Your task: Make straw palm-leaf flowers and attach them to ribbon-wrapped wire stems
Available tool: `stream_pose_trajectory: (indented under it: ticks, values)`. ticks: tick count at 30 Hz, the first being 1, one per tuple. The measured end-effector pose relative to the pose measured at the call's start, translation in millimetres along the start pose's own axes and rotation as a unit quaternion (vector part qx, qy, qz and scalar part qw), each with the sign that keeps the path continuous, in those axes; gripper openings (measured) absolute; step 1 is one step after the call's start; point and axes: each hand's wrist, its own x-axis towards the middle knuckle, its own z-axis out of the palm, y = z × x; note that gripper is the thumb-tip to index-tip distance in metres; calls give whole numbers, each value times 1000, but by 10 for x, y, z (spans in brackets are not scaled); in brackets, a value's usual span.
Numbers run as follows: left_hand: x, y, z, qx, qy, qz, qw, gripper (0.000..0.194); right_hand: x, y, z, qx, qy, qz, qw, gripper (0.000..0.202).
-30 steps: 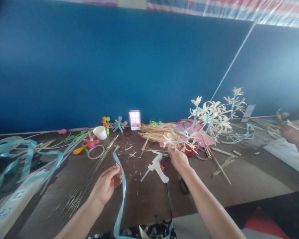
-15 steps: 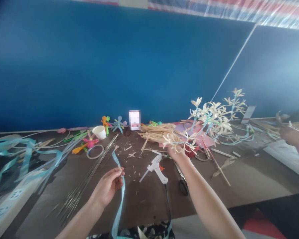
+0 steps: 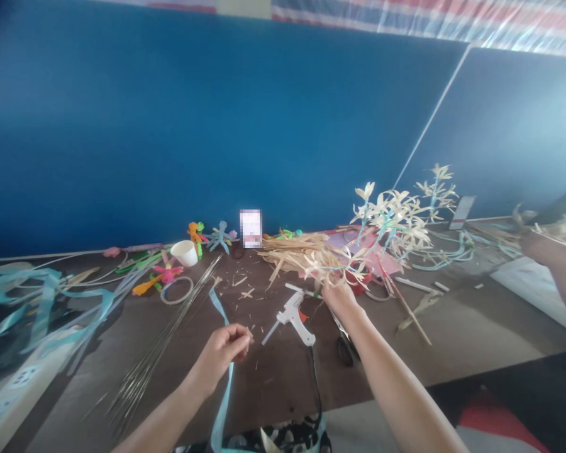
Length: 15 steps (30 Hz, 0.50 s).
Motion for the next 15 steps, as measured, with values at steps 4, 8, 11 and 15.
stream_pose_trajectory:
  ticks: [4,8,11,15]
  values:
    - [38,-52,24,59,-7,23,998,16,-91,141,-4,-31,-2,25,999,34]
    - [86,-79,19,129,-15,53,990,15,-196,209,-65,-47,-12,40,998,32]
    - [122,-102,32,132,-22,51,990,14,-362,111,-105,-46,11,36,998,32]
    - [151,-107,90,72,-42,34,996,10,-653,-218,-54,5,5,-26,1000,42]
